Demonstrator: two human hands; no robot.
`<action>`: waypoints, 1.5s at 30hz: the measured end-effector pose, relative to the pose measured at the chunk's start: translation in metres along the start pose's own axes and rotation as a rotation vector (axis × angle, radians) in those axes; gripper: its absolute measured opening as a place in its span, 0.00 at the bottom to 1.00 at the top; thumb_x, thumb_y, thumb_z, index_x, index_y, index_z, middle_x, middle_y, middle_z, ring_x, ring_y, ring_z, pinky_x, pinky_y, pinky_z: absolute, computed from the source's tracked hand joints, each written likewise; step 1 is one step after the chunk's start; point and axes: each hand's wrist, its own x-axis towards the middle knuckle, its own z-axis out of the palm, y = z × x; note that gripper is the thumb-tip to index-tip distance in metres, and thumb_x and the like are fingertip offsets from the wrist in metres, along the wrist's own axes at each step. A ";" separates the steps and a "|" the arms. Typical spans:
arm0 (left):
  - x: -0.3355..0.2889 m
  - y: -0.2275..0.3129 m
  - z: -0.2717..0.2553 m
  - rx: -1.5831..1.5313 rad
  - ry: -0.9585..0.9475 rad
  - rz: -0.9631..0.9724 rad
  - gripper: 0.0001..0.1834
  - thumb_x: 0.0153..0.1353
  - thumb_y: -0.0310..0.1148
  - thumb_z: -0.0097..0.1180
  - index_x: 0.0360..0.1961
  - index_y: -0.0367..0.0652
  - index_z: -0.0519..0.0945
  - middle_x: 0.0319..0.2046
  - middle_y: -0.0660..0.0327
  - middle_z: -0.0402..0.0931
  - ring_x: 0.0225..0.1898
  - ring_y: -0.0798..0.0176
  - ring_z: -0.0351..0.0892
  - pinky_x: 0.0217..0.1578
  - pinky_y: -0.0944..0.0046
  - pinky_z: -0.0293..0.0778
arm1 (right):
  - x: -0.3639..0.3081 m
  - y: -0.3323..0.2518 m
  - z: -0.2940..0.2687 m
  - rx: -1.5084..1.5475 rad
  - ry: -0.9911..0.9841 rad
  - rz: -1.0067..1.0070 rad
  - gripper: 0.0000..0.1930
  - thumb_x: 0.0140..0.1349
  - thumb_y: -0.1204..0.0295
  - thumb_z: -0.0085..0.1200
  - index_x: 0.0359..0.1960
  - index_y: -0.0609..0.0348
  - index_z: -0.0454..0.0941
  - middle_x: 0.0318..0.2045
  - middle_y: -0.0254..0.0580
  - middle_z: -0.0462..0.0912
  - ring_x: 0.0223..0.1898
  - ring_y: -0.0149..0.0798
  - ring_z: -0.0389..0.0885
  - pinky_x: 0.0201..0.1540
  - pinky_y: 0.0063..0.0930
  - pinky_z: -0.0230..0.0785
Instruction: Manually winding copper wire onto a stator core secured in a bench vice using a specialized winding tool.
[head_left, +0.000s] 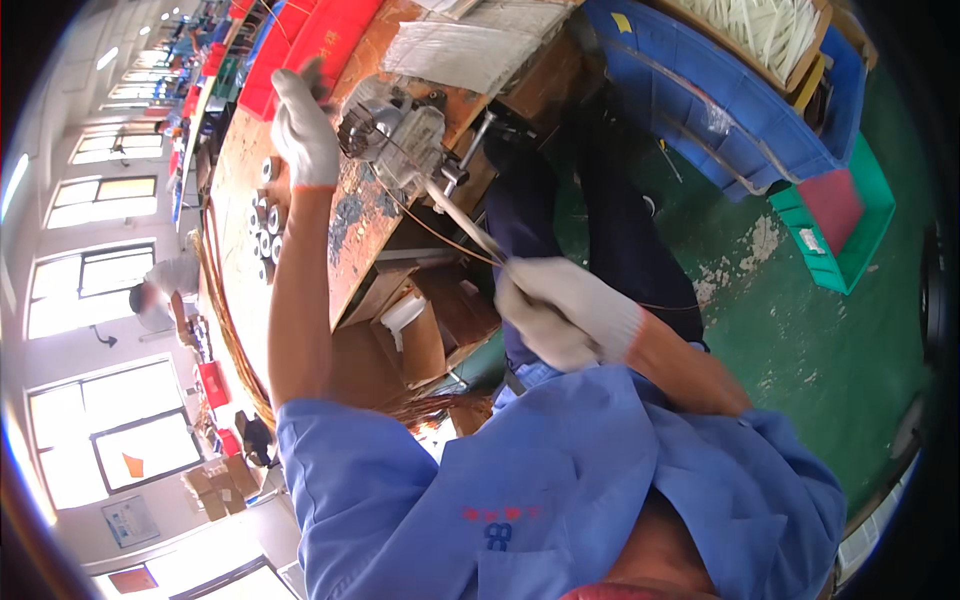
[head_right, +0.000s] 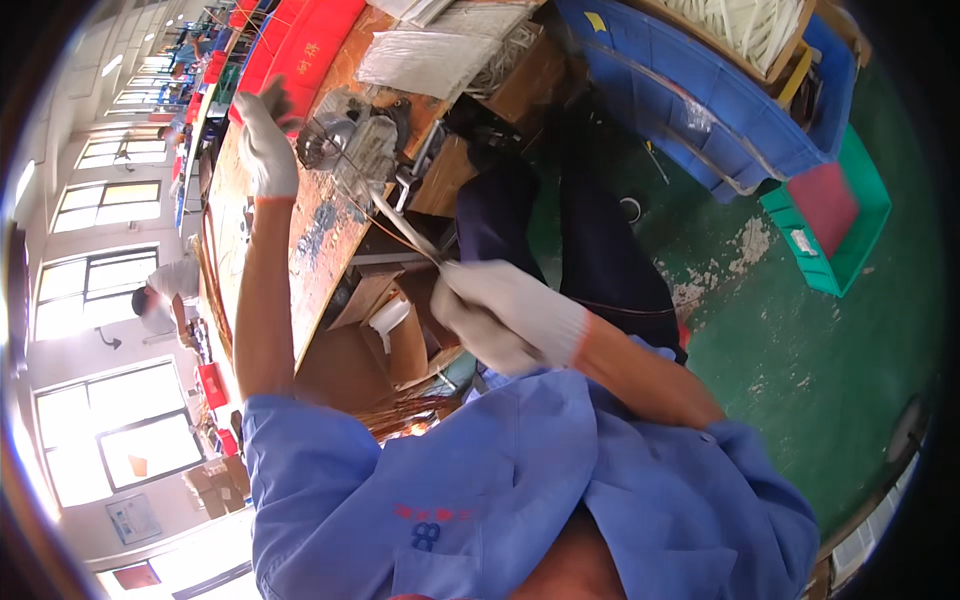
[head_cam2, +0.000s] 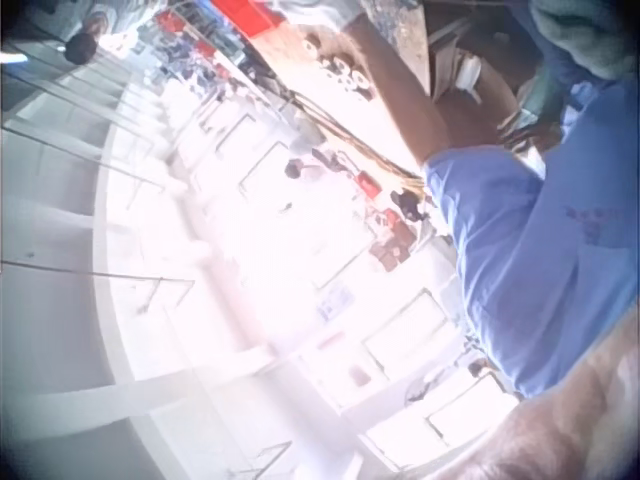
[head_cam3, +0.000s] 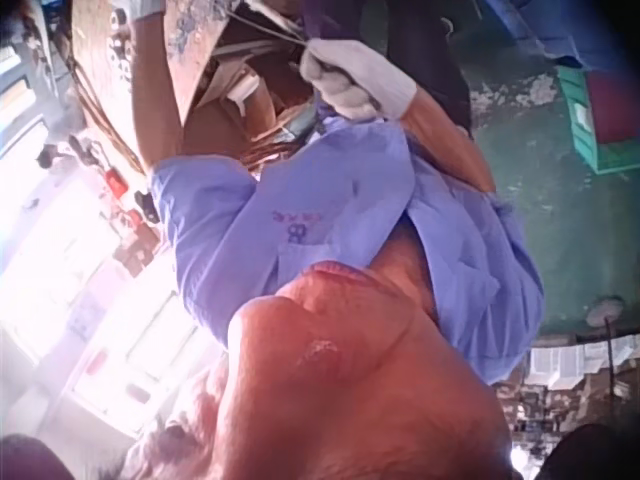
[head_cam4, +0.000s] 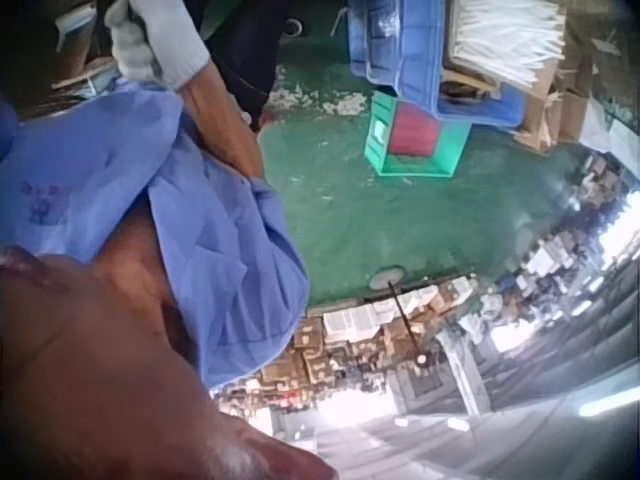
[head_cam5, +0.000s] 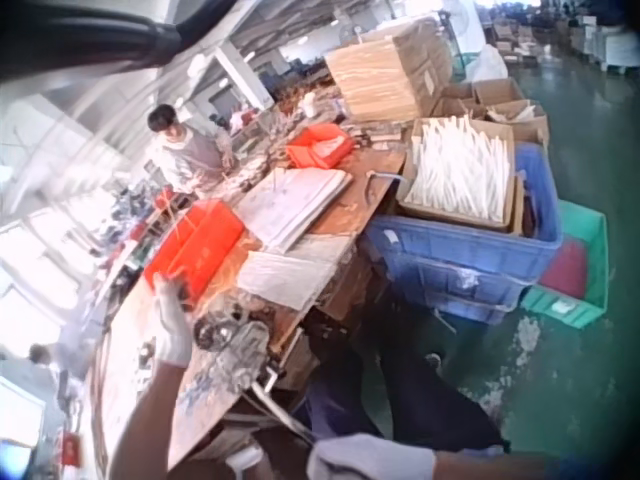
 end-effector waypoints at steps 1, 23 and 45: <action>-0.019 0.016 0.010 0.279 0.090 0.274 0.44 0.77 0.69 0.36 0.65 0.36 0.81 0.52 0.55 0.81 0.42 0.58 0.80 0.55 0.57 0.76 | -0.033 0.012 -0.014 0.152 -0.008 0.062 0.21 0.82 0.59 0.39 0.29 0.52 0.73 0.13 0.26 0.61 0.09 0.24 0.59 0.09 0.25 0.51; 0.048 -0.039 0.045 -0.211 0.045 -0.364 0.31 0.74 0.51 0.46 0.50 0.26 0.82 0.20 0.61 0.70 0.21 0.64 0.71 0.20 0.64 0.67 | 0.120 -0.041 0.029 0.330 -0.037 -0.205 0.24 0.83 0.52 0.37 0.28 0.50 0.69 0.11 0.27 0.60 0.06 0.28 0.53 0.10 0.28 0.50; 0.084 0.025 0.070 -0.408 -0.094 -0.513 0.21 0.77 0.46 0.49 0.35 0.38 0.78 0.16 0.70 0.58 0.15 0.72 0.54 0.15 0.66 0.47 | 0.050 -0.024 0.000 0.226 -0.178 -0.093 0.29 0.85 0.50 0.34 0.25 0.52 0.70 0.09 0.25 0.60 0.06 0.25 0.57 0.09 0.22 0.51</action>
